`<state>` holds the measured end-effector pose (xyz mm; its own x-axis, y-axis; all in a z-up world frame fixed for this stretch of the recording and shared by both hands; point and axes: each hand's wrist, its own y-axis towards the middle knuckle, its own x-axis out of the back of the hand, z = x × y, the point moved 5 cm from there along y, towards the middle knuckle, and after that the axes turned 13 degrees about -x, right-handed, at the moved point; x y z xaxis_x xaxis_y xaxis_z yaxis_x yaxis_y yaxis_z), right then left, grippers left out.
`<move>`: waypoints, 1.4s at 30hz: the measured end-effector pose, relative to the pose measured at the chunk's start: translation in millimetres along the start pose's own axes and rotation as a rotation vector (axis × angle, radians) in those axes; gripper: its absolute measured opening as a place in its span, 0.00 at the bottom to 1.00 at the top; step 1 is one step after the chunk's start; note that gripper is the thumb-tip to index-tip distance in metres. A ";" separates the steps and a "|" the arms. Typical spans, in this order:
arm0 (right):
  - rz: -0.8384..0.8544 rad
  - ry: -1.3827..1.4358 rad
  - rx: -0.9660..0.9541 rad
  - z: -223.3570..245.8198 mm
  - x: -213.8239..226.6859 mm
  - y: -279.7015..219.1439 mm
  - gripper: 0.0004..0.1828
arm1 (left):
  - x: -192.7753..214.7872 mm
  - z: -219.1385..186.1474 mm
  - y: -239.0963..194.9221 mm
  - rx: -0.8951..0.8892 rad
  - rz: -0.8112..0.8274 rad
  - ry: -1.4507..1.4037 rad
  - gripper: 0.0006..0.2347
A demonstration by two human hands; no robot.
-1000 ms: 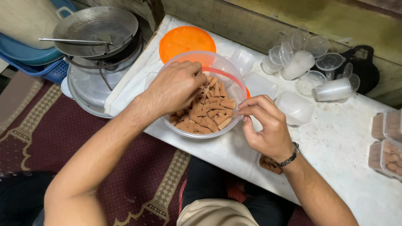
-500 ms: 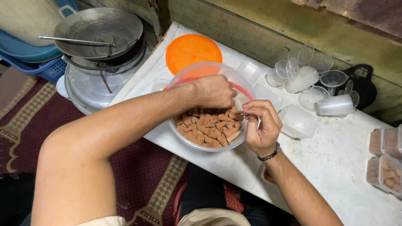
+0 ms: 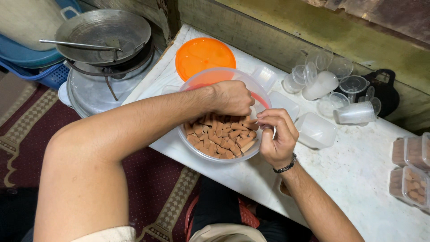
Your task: The person transfers small brown cone-shaped food items from a large clear container into smaller clear plastic containers. They pick up the items by hand and arrange them neatly in rows within the smaller containers.
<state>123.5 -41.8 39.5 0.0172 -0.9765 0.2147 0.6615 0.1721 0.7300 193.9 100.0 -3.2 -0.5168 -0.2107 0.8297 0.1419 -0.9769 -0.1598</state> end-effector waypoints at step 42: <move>-0.113 -0.158 -0.470 13.3 195.0 -98.3 0.09 | 137.1 -86.7 134.5 0.529 -0.932 -0.529 0.09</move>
<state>51.8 -247.5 18.3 -0.1632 -0.9480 0.2734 0.9193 -0.0455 0.3909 68.9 -63.3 42.6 -0.2111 0.7331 0.6465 0.2909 -0.5843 0.7576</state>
